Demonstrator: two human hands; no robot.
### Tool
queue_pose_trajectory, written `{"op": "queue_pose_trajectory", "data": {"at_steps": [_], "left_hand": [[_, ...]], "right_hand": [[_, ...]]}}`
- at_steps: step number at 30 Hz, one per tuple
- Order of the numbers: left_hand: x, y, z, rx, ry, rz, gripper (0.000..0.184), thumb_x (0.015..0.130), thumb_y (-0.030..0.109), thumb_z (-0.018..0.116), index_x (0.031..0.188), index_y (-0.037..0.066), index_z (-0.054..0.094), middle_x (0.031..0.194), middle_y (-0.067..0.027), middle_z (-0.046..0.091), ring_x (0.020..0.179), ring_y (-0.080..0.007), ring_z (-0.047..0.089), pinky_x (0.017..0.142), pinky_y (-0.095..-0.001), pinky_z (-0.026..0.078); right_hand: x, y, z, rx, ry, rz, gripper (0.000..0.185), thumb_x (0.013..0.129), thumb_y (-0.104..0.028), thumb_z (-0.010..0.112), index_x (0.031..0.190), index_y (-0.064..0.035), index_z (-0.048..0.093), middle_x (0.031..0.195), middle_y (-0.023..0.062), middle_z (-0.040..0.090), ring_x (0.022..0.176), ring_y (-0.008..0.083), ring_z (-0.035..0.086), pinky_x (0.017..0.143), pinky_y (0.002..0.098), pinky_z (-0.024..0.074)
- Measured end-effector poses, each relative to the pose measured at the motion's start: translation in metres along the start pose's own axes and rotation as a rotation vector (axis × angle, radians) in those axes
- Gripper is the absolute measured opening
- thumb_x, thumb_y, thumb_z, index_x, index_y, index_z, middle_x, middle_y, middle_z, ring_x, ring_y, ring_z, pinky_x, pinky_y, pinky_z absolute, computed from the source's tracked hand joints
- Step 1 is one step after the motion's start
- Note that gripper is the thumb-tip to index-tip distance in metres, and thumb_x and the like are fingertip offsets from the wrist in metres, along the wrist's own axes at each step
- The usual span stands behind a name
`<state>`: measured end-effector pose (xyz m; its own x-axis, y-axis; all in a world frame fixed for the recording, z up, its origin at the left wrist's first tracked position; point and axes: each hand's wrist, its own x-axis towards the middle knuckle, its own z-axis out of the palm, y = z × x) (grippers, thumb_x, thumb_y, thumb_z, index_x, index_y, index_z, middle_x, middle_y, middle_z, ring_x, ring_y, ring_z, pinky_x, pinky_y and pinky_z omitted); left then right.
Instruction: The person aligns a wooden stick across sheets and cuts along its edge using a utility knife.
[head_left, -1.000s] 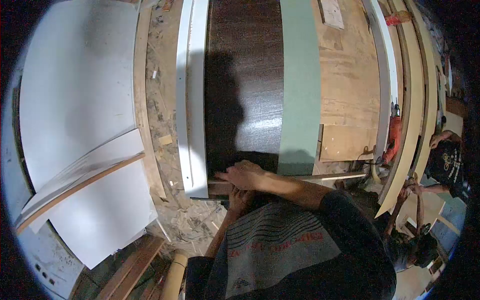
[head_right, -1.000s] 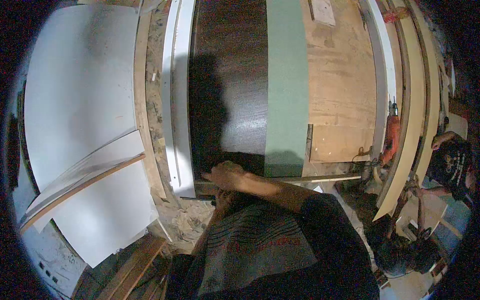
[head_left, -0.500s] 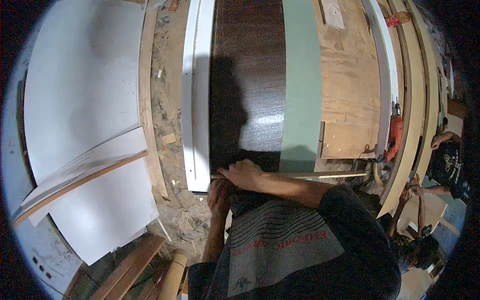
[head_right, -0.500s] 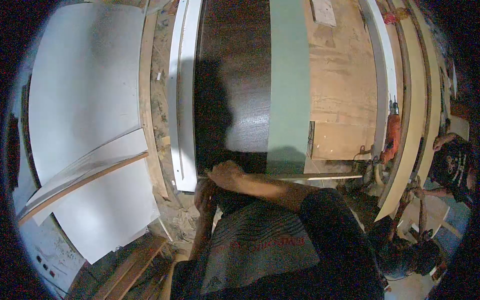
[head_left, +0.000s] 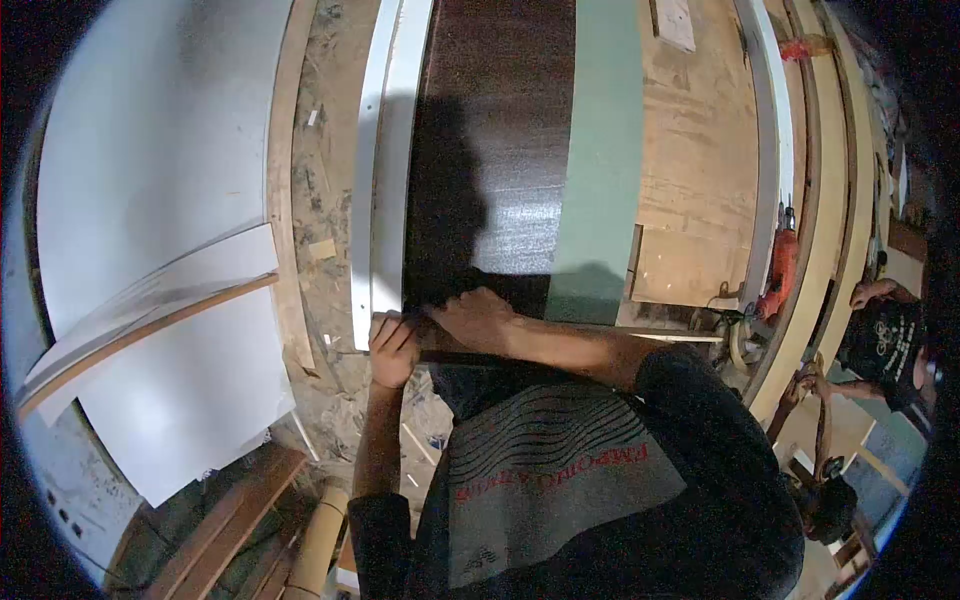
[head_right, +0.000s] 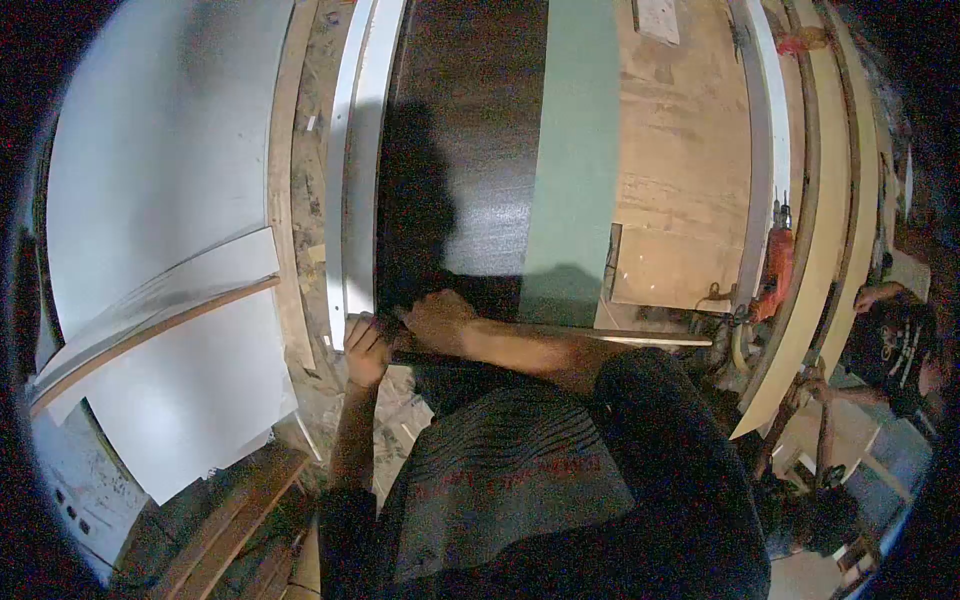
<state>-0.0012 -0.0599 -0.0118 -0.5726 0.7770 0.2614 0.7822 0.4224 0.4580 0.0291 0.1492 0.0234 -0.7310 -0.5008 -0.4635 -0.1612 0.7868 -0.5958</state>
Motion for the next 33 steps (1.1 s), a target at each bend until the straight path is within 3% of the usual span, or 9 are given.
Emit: {"op": "queue_pose_trajectory", "data": {"at_steps": [3, 5, 15, 17, 21, 24, 26, 30, 33], "left_hand": [[-0.006, -0.007, 0.004, -0.029, -0.004, 0.027, 0.015, 0.062, 0.009, 0.064, 0.075, 0.002, 0.064, 0.09, -0.0076, 0.064, 0.082, -0.0267, 0.057, 0.077, -0.0403, 0.046], [0.0, -0.005, 0.005, -0.018, 0.028, 0.016, 0.012, 0.065, 0.007, 0.067, 0.076, 0.004, 0.066, 0.09, -0.0052, 0.065, 0.081, -0.0255, 0.056, 0.075, -0.0392, 0.045], [-0.001, -0.007, 0.006, 0.003, 0.004, 0.008, 0.007, 0.071, 0.006, 0.068, 0.078, 0.008, 0.069, 0.093, -0.0022, 0.067, 0.078, -0.0212, 0.055, 0.072, -0.0365, 0.043], [-0.002, -0.009, 0.009, 0.011, 0.023, 0.029, 0.007, 0.072, 0.007, 0.068, 0.078, 0.009, 0.069, 0.091, -0.0027, 0.067, 0.076, -0.0208, 0.055, 0.071, -0.036, 0.043], [0.012, -0.001, 0.001, -0.018, 0.0, 0.013, 0.004, 0.075, 0.007, 0.066, 0.078, 0.008, 0.069, 0.091, -0.0031, 0.067, 0.073, -0.0201, 0.056, 0.069, -0.0358, 0.041], [0.019, -0.002, 0.003, -0.028, 0.043, 0.031, 0.003, 0.076, 0.008, 0.069, 0.079, 0.008, 0.07, 0.09, -0.0029, 0.068, 0.071, -0.0196, 0.055, 0.066, -0.0361, 0.041], [0.01, -0.001, 0.004, 0.005, 0.014, 0.031, 0.006, 0.075, 0.011, 0.071, 0.079, 0.008, 0.07, 0.089, -0.0028, 0.068, 0.07, -0.0193, 0.055, 0.065, -0.0365, 0.041], [0.014, 0.0, -0.001, -0.002, -0.021, 0.067, 0.009, 0.074, 0.011, 0.072, 0.082, 0.01, 0.07, 0.092, -0.0025, 0.067, 0.073, -0.0206, 0.056, 0.066, -0.0371, 0.041], [0.007, -0.006, 0.005, 0.014, 0.018, 0.09, 0.012, 0.071, 0.009, 0.071, 0.084, 0.011, 0.07, 0.093, -0.003, 0.067, 0.074, -0.021, 0.057, 0.067, -0.037, 0.042]], "right_hand": [[-0.012, 0.005, 0.013, -0.077, 0.145, -0.008, 0.035, 0.09, -0.028, 0.052, 0.114, -0.004, 0.059, 0.077, 0.0152, 0.068, 0.07, 0.0305, 0.069, 0.057, 0.0436, 0.0551], [-0.026, 0.008, 0.004, -0.158, -0.002, 0.04, 0.05, 0.089, -0.027, 0.05, 0.137, -0.0112, 0.046, 0.081, 0.0101, 0.066, 0.069, 0.0256, 0.067, 0.056, 0.0358, 0.0519], [-0.099, 0.059, 0.053, -0.097, 0.12, -0.012, 0.069, 0.085, -0.015, 0.055, 0.148, -0.0164, 0.027, 0.088, 0.0161, 0.062, 0.068, 0.028, 0.065, 0.053, 0.039, 0.0521], [-0.128, 0.058, 0.023, -0.117, -0.117, 0.115, 0.07, 0.084, -0.012, 0.056, 0.147, -0.0155, 0.028, 0.091, 0.0158, 0.061, 0.067, 0.0273, 0.064, 0.052, 0.0385, 0.0523], [-0.171, 0.071, 0.02, -0.035, -0.253, 0.273, 0.07, 0.082, -0.009, 0.057, 0.146, -0.0166, 0.029, 0.088, 0.0153, 0.061, 0.065, 0.026, 0.064, 0.049, 0.0365, 0.0515], [-0.177, 0.078, 0.027, -0.103, -0.049, 0.268, 0.069, 0.083, -0.009, 0.057, 0.146, -0.0193, 0.031, 0.086, 0.0144, 0.06, 0.064, 0.0249, 0.063, 0.048, 0.0363, 0.0509], [-0.181, 0.082, 0.028, -0.113, -0.005, 0.194, 0.051, 0.09, -0.018, 0.05, 0.14, -0.0211, 0.04, 0.079, 0.0164, 0.063, 0.072, 0.0331, 0.066, 0.059, 0.0458, 0.0546], [-0.184, 0.099, 0.031, -0.039, 0.079, 0.127, 0.06, 0.088, -0.015, 0.049, 0.144, -0.0245, 0.033, 0.077, 0.0167, 0.063, 0.073, 0.0335, 0.066, 0.063, 0.0469, 0.0539], [-0.164, 0.077, -0.004, 0.046, 0.118, 0.267, 0.066, 0.085, -0.012, 0.05, 0.146, -0.0257, 0.03, 0.078, 0.0159, 0.064, 0.074, 0.0346, 0.066, 0.066, 0.0468, 0.0538]]}}
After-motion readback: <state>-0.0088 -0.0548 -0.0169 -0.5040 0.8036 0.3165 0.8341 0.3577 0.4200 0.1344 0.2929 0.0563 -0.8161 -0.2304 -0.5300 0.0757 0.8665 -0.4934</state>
